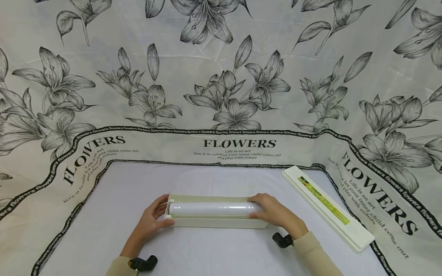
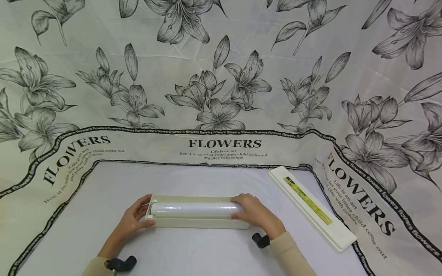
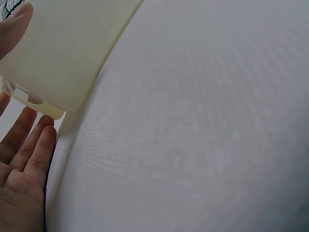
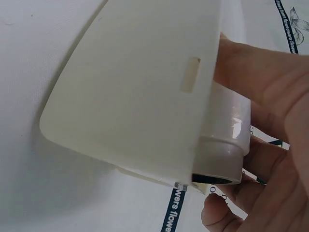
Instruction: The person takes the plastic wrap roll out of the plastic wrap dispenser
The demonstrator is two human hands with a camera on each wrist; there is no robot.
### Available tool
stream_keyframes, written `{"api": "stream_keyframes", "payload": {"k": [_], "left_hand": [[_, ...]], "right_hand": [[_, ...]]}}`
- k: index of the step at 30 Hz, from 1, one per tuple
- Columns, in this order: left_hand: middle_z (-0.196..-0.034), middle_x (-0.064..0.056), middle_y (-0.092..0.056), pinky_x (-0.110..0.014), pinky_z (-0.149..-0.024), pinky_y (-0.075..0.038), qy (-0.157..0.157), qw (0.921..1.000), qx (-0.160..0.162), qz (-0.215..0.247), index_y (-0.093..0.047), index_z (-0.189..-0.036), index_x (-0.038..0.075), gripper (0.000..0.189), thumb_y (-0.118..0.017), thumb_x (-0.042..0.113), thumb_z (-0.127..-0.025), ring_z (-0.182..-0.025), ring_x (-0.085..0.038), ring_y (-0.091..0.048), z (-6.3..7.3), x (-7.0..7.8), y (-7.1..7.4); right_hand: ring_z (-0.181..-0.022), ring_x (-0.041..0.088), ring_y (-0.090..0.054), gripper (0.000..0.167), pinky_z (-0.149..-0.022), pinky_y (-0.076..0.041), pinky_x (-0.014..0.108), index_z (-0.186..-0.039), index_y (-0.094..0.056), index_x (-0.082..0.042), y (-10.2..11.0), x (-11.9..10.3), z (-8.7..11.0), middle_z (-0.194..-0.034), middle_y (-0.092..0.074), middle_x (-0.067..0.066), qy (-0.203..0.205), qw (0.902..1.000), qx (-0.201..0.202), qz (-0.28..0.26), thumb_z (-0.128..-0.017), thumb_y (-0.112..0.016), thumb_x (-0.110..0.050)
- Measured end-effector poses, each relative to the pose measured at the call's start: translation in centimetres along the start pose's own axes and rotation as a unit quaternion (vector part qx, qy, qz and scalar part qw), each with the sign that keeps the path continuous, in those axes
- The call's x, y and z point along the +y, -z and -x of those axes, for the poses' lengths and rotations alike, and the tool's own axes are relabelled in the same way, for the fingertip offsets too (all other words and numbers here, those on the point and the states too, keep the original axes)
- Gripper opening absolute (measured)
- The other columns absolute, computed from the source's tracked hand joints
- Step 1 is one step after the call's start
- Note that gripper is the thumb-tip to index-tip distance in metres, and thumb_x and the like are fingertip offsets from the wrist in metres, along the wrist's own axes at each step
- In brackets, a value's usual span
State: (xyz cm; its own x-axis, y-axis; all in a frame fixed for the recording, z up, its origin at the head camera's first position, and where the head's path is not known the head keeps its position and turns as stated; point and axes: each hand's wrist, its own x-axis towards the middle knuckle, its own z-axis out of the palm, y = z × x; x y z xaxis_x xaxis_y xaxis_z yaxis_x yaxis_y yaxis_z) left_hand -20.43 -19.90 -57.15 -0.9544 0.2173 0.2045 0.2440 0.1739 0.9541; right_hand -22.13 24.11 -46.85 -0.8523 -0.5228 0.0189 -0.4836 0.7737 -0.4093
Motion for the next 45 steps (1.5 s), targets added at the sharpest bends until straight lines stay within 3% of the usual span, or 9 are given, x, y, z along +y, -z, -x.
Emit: {"api": "stream_keyframes", "payload": {"k": [7, 14, 26, 32, 39, 45], "left_hand": [[-0.152, -0.026, -0.048, -0.011, -0.104, -0.045, 0.005, 1.0000, -0.001, -0.001, -0.041, -0.154, 0.002, 0.089, -0.088, 0.008, -0.078, -0.127, -0.004, -0.056, 0.0, -0.1, 0.1], [-0.152, -0.026, -0.049, -0.011, -0.104, -0.045, 0.008, 0.9999, 0.000, -0.007, -0.041, -0.154, 0.002, 0.090, -0.088, 0.009, -0.078, -0.129, -0.011, -0.057, -0.1, 0.0, 0.1], [-0.152, -0.024, -0.049, -0.013, -0.106, -0.046, 0.013, 0.9999, 0.004, -0.007, -0.041, -0.154, 0.003, 0.090, -0.088, 0.010, -0.078, -0.126, 0.000, -0.055, 0.0, -0.1, 0.2], [-0.153, -0.024, -0.048, -0.012, -0.105, -0.045, 0.015, 0.9999, 0.005, 0.001, -0.041, -0.155, 0.004, 0.090, -0.088, 0.009, -0.079, -0.125, 0.000, -0.055, 0.1, -0.2, 0.1], [-0.154, -0.023, -0.047, -0.012, -0.106, -0.045, 0.021, 0.9998, 0.006, -0.001, -0.041, -0.155, 0.005, 0.091, -0.089, 0.009, -0.078, -0.129, -0.009, -0.055, 0.1, -0.1, 0.0], [-0.154, -0.024, -0.047, -0.012, -0.106, -0.045, 0.008, 1.0000, 0.003, 0.002, -0.041, -0.155, 0.004, 0.090, -0.088, 0.009, -0.079, -0.127, -0.002, -0.055, 0.0, -0.3, -0.1]], "right_hand": [[-0.103, 0.024, -0.062, 0.048, -0.088, -0.052, 0.047, -0.124, -0.070, -0.003, 0.5, -0.4, -0.1, -0.118, -0.071, 0.009, 0.006, 0.9999, 0.009, 0.002, -0.086, -0.084, -0.028], [-0.102, 0.019, -0.057, 0.051, -0.082, -0.057, 0.037, -0.127, -0.067, -0.001, 0.5, -0.5, -0.1, -0.117, -0.066, 0.008, 0.000, 0.9991, -0.011, -0.041, -0.084, -0.084, -0.023], [-0.095, 0.014, -0.059, 0.041, -0.076, -0.055, 0.030, -0.118, -0.068, -0.008, 0.1, -1.1, 0.3, -0.114, -0.063, 0.002, 0.005, 0.9979, 0.005, -0.064, -0.083, -0.082, -0.024], [-0.095, 0.014, -0.061, 0.042, -0.080, -0.056, 0.031, -0.117, -0.066, -0.009, -0.2, -1.3, 0.8, -0.114, -0.070, 0.003, -0.006, 0.9956, 0.017, -0.092, -0.080, -0.082, -0.020], [-0.096, 0.015, -0.061, 0.042, -0.080, -0.056, 0.031, -0.118, -0.065, -0.008, -0.5, -1.4, 1.3, -0.117, -0.069, 0.005, -0.008, 0.9938, 0.022, -0.109, -0.081, -0.081, -0.019], [-0.098, 0.015, -0.060, 0.042, -0.081, -0.055, 0.031, -0.120, -0.064, -0.009, -0.5, -1.5, 1.6, -0.122, -0.068, 0.007, -0.006, 0.9943, 0.019, -0.105, -0.084, -0.081, -0.022]]}}
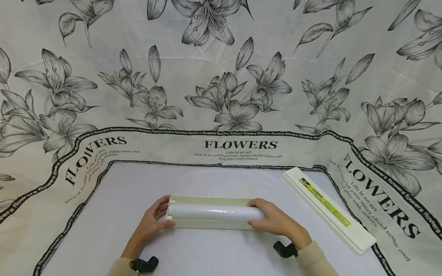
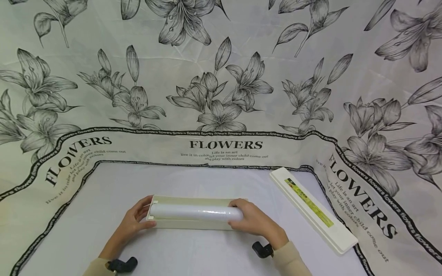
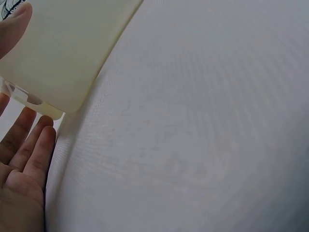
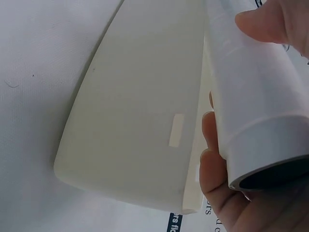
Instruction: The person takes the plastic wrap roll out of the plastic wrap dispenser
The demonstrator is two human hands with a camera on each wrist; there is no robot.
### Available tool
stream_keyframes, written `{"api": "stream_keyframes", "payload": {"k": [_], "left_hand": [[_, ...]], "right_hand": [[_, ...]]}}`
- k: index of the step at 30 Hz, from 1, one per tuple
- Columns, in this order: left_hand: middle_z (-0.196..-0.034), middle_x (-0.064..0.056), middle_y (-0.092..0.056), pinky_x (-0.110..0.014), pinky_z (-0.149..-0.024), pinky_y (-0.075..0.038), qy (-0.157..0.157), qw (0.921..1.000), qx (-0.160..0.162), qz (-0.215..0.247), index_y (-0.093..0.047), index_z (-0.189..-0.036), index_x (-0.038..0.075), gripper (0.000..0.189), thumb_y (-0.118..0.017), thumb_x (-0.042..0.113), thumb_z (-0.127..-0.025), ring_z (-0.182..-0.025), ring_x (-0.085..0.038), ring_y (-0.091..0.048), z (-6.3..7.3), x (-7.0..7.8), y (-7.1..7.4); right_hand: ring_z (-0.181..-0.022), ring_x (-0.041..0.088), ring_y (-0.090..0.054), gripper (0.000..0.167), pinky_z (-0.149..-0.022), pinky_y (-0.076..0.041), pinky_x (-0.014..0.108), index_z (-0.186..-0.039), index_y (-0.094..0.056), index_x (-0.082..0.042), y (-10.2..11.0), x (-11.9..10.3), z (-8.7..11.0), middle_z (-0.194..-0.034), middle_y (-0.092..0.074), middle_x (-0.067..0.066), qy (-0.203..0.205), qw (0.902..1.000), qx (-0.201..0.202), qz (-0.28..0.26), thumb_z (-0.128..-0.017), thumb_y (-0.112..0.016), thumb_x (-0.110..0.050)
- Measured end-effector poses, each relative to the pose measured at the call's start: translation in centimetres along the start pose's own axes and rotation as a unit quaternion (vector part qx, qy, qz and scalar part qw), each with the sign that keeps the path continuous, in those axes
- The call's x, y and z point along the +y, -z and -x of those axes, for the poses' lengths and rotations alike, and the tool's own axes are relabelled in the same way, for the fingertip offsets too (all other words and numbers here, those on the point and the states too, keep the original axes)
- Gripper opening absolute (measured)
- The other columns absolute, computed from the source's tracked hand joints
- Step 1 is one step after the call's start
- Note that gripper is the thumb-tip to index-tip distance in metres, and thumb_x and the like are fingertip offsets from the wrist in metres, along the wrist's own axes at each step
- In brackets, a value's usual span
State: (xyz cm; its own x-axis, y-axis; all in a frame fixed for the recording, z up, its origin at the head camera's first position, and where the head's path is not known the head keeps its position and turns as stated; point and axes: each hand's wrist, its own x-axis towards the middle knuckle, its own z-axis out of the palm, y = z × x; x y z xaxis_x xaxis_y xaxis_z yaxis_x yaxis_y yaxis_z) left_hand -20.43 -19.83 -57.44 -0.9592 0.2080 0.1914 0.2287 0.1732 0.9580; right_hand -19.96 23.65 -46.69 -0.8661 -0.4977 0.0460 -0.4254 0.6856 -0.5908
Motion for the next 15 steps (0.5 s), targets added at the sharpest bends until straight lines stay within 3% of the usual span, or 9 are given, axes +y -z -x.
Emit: {"api": "stream_keyframes", "payload": {"k": [15], "left_hand": [[-0.154, -0.027, -0.045, -0.011, -0.105, -0.045, -0.009, 0.9999, -0.009, 0.010, -0.039, -0.155, 0.001, 0.090, -0.087, 0.006, -0.079, -0.125, 0.005, -0.054, -0.04, -0.04, 0.16]], "right_hand": [[-0.098, 0.016, -0.061, 0.040, -0.080, -0.056, 0.029, -0.117, -0.066, -0.009, 0.35, 0.62, 0.12, -0.124, -0.068, 0.010, 0.003, 0.9997, 0.000, -0.022, -0.083, -0.082, -0.023]]}}
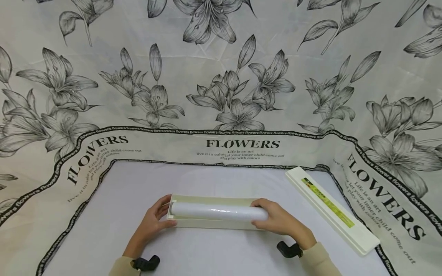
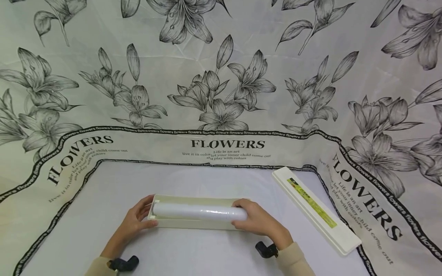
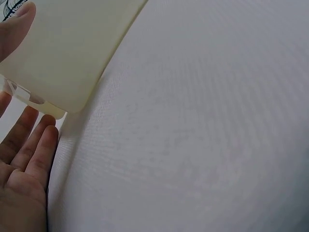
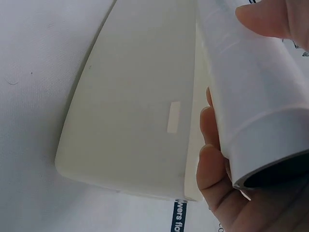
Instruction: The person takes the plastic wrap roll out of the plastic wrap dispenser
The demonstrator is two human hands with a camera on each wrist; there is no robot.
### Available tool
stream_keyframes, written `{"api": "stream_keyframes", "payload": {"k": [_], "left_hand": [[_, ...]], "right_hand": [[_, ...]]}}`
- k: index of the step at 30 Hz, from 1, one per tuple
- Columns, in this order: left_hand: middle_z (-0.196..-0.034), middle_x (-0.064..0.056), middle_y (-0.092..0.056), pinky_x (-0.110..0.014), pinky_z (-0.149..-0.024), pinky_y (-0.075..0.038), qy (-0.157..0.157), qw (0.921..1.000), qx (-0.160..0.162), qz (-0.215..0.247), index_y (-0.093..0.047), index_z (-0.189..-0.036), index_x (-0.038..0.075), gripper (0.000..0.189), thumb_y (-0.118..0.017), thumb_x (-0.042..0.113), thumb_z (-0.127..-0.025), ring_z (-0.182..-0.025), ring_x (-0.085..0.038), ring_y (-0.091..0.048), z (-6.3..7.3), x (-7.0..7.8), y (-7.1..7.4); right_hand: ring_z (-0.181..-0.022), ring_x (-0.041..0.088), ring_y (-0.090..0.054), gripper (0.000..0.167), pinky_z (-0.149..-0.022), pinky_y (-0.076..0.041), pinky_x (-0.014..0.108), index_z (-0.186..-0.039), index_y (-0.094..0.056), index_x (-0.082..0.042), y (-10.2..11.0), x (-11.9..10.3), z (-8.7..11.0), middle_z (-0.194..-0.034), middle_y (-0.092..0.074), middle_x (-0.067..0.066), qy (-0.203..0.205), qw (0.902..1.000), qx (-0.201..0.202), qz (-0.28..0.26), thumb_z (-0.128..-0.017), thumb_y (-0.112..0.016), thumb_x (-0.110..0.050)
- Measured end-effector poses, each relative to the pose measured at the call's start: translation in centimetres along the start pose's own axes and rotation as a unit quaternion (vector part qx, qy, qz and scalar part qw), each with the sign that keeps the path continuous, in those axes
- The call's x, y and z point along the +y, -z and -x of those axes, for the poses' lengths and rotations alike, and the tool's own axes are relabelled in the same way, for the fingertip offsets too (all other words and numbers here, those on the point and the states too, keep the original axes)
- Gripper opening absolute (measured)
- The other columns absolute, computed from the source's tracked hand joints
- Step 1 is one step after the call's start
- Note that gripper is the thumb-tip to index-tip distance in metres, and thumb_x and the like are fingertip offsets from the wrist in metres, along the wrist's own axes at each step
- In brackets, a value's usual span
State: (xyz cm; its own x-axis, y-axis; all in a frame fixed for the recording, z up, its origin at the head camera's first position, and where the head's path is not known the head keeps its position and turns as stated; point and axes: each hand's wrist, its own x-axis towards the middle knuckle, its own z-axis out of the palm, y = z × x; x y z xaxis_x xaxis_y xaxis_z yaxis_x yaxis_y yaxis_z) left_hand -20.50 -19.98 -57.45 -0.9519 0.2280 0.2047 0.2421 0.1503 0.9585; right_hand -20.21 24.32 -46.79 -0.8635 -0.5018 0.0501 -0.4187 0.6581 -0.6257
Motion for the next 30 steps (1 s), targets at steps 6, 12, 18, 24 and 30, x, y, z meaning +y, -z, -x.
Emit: {"api": "stream_keyframes", "payload": {"k": [6, 12, 18, 24, 30], "left_hand": [[-0.152, -0.031, -0.046, -0.012, -0.103, -0.047, -0.003, 1.0000, -0.005, 0.004, -0.038, -0.154, -0.002, 0.089, -0.086, 0.002, -0.079, -0.123, 0.004, -0.056, -0.1, 0.1, 0.0], [-0.155, -0.028, -0.044, -0.012, -0.104, -0.046, 0.002, 1.0000, 0.004, 0.008, -0.039, -0.155, 0.001, 0.091, -0.087, 0.004, -0.078, -0.125, 0.002, -0.056, -0.1, 0.1, 0.1], [-0.156, -0.026, -0.045, -0.013, -0.105, -0.046, 0.017, 0.9998, 0.000, -0.005, -0.039, -0.155, 0.002, 0.091, -0.088, 0.007, -0.079, -0.135, -0.032, -0.056, 0.1, 0.0, -0.1], [-0.157, -0.025, -0.044, -0.011, -0.105, -0.045, 0.024, 0.9996, 0.012, -0.006, -0.039, -0.155, 0.003, 0.093, -0.089, 0.008, -0.077, -0.138, -0.046, -0.050, 0.1, 0.5, -0.3], [-0.155, -0.026, -0.046, -0.012, -0.104, -0.046, 0.021, 0.9996, 0.012, -0.014, -0.040, -0.155, 0.002, 0.092, -0.089, 0.009, -0.077, -0.136, -0.044, -0.052, 0.0, 0.6, -0.3]], "right_hand": [[-0.093, 0.013, -0.060, 0.041, -0.076, -0.055, 0.026, -0.118, -0.066, -0.006, 0.2, 0.2, 0.8, -0.118, -0.069, 0.009, -0.010, 0.9997, 0.018, -0.012, -0.083, -0.081, -0.022], [-0.093, 0.010, -0.060, 0.040, -0.074, -0.054, 0.025, -0.117, -0.067, -0.006, 0.4, 0.6, 1.6, -0.117, -0.070, 0.009, 0.001, 0.9984, 0.050, -0.025, -0.084, -0.081, -0.022], [-0.094, 0.012, -0.060, 0.040, -0.075, -0.054, 0.025, -0.119, -0.067, -0.010, 0.5, 1.3, 3.0, -0.118, -0.070, 0.008, -0.040, 0.9971, 0.062, -0.021, -0.085, -0.082, -0.025], [-0.095, 0.014, -0.060, 0.042, -0.074, -0.054, 0.026, -0.120, -0.067, -0.010, 1.0, 1.3, 3.8, -0.118, -0.070, 0.008, -0.053, 0.9947, 0.084, -0.025, -0.085, -0.082, -0.027], [-0.092, 0.011, -0.060, 0.043, -0.073, -0.052, 0.025, -0.122, -0.067, -0.009, 1.5, 1.5, 4.9, -0.117, -0.071, 0.006, -0.087, 0.9899, 0.105, -0.035, -0.086, -0.083, -0.027]]}}
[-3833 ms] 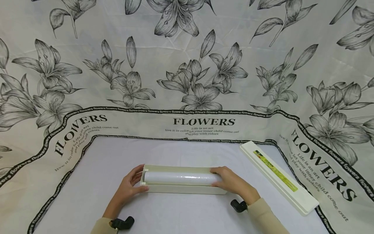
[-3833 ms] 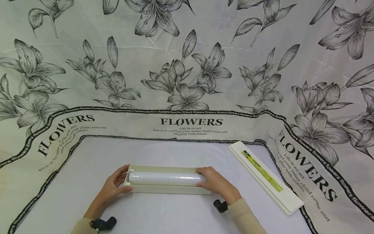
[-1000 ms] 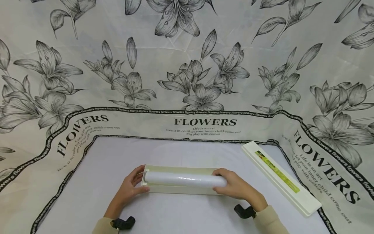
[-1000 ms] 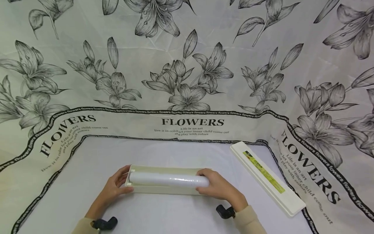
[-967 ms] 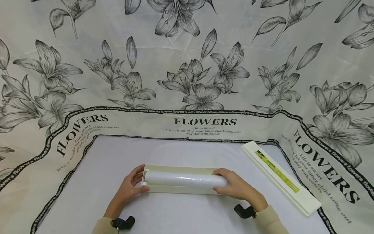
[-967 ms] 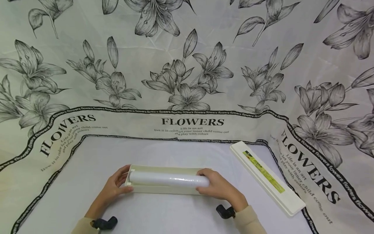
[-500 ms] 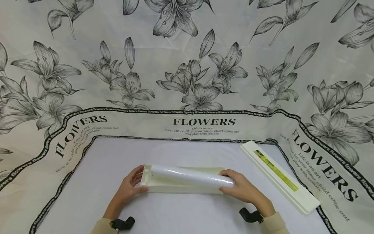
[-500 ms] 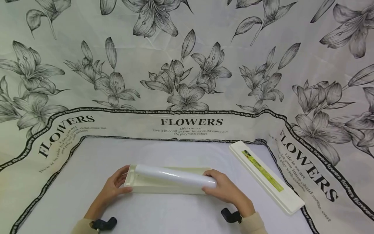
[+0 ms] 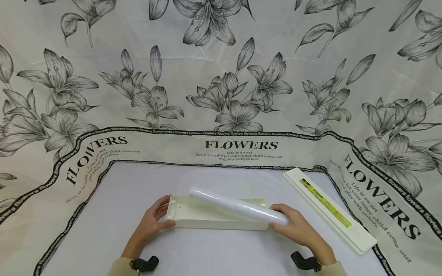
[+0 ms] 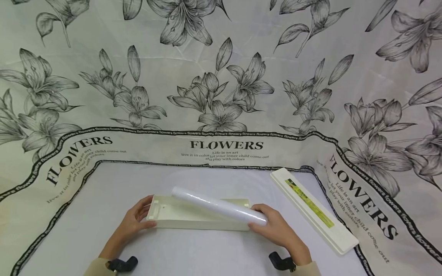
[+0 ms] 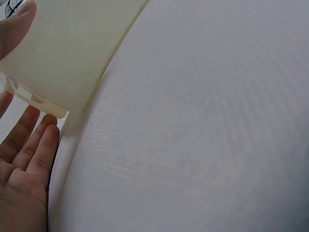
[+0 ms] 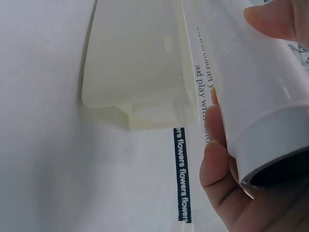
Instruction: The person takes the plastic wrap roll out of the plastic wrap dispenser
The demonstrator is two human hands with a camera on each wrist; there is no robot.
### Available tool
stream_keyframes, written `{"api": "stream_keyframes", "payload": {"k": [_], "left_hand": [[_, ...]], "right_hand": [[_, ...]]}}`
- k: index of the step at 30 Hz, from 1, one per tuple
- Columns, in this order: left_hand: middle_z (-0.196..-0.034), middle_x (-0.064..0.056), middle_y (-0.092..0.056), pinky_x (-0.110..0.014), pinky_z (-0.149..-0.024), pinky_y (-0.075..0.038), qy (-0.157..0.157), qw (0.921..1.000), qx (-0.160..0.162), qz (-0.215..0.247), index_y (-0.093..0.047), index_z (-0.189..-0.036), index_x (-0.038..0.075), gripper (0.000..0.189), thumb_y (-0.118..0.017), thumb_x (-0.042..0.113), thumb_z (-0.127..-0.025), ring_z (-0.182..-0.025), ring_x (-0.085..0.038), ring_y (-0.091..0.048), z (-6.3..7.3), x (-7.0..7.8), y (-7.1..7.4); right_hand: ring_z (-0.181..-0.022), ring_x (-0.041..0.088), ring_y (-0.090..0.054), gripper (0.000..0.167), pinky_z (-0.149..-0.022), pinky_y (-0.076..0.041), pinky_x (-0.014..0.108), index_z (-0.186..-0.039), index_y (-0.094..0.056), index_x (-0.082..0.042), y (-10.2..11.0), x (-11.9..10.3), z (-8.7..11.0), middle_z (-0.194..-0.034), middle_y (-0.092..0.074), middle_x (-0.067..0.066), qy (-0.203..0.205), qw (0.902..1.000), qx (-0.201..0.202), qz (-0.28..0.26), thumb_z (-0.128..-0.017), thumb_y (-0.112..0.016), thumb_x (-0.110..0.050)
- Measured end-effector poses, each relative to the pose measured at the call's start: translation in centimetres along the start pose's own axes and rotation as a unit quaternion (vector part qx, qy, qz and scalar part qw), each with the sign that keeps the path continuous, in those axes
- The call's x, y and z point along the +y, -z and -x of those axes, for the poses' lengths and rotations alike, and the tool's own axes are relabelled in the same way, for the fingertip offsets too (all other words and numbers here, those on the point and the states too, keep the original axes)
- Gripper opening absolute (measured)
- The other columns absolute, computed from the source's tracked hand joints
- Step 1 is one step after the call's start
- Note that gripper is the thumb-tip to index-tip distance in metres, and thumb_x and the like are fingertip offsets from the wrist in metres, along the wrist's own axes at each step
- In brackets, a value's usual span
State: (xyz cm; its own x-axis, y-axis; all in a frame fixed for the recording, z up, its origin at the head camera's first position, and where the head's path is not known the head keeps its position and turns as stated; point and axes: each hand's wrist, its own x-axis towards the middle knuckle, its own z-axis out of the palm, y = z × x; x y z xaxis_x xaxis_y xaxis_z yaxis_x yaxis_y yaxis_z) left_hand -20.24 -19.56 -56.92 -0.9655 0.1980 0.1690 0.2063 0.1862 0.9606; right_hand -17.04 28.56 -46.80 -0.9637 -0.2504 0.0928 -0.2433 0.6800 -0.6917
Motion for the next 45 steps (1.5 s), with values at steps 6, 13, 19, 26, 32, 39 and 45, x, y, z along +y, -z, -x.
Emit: {"api": "stream_keyframes", "payload": {"k": [6, 13, 19, 26, 32, 39, 45], "left_hand": [[-0.156, -0.025, -0.045, -0.012, -0.104, -0.045, -0.001, 1.0000, -0.004, 0.007, -0.039, -0.156, 0.004, 0.092, -0.089, 0.009, -0.078, -0.138, -0.047, -0.050, -0.2, -0.3, 0.0], [-0.156, -0.026, -0.044, -0.010, -0.104, -0.044, 0.001, 1.0000, -0.003, 0.006, -0.039, -0.156, 0.003, 0.093, -0.089, 0.009, -0.077, -0.138, -0.047, -0.049, -0.3, -0.1, 0.0], [-0.156, -0.025, -0.044, -0.010, -0.105, -0.044, -0.004, 1.0000, -0.001, 0.004, -0.039, -0.156, 0.003, 0.093, -0.089, 0.009, -0.077, -0.138, -0.047, -0.049, -0.2, -0.2, 0.0], [-0.155, -0.025, -0.045, -0.010, -0.105, -0.044, -0.003, 1.0000, 0.005, -0.001, -0.039, -0.155, 0.003, 0.093, -0.089, 0.009, -0.077, -0.138, -0.046, -0.049, -0.1, -0.2, 0.0], [-0.155, -0.025, -0.045, -0.010, -0.105, -0.044, -0.001, 1.0000, 0.003, 0.003, -0.039, -0.155, 0.003, 0.092, -0.089, 0.008, -0.077, -0.138, -0.046, -0.048, 0.0, -0.1, 0.0], [-0.155, -0.025, -0.045, -0.010, -0.105, -0.044, 0.006, 0.9999, 0.001, 0.009, -0.039, -0.156, 0.004, 0.093, -0.089, 0.009, -0.077, -0.139, -0.047, -0.048, 0.0, -0.2, 0.0], [-0.155, -0.024, -0.046, -0.011, -0.105, -0.044, 0.018, 0.9998, 0.003, 0.008, -0.039, -0.156, 0.005, 0.094, -0.089, 0.009, -0.077, -0.139, -0.045, -0.049, 0.0, -0.1, 0.0]], "right_hand": [[-0.090, 0.010, -0.058, 0.044, -0.071, -0.050, 0.025, -0.123, -0.067, -0.008, 0.2, 1.0, 1.0, -0.118, -0.071, 0.008, -0.027, 0.9994, 0.019, -0.003, -0.087, -0.082, -0.029], [-0.088, 0.010, -0.058, 0.047, -0.068, -0.051, 0.025, -0.126, -0.066, -0.009, 0.5, 2.1, 1.9, -0.121, -0.071, 0.010, -0.056, 0.9974, 0.046, 0.002, -0.087, -0.083, -0.030], [-0.087, 0.008, -0.058, 0.048, -0.068, -0.050, 0.025, -0.127, -0.065, -0.009, 1.0, 2.7, 2.3, -0.121, -0.071, 0.011, -0.057, 0.9960, 0.065, 0.022, -0.088, -0.082, -0.031], [-0.089, 0.004, -0.058, 0.045, -0.070, -0.052, 0.024, -0.125, -0.066, -0.010, 1.5, 3.4, 3.0, -0.120, -0.071, 0.009, -0.056, 0.9944, 0.085, 0.027, -0.088, -0.082, -0.029], [-0.090, 0.006, -0.058, 0.048, -0.070, -0.053, 0.023, -0.128, -0.066, -0.009, 1.8, 4.1, 3.5, -0.123, -0.071, 0.013, -0.073, 0.9921, 0.095, 0.035, -0.088, -0.082, -0.031], [-0.091, 0.010, -0.059, 0.054, -0.071, -0.052, 0.024, -0.129, -0.065, -0.007, 2.0, 4.9, 4.0, -0.125, -0.070, 0.017, -0.097, 0.9880, 0.104, 0.061, -0.089, -0.081, -0.039], [-0.092, 0.009, -0.059, 0.056, -0.071, -0.053, 0.023, -0.130, -0.065, -0.007, 2.5, 5.6, 4.6, -0.127, -0.069, 0.019, -0.115, 0.9851, 0.108, 0.068, -0.089, -0.081, -0.041]]}}
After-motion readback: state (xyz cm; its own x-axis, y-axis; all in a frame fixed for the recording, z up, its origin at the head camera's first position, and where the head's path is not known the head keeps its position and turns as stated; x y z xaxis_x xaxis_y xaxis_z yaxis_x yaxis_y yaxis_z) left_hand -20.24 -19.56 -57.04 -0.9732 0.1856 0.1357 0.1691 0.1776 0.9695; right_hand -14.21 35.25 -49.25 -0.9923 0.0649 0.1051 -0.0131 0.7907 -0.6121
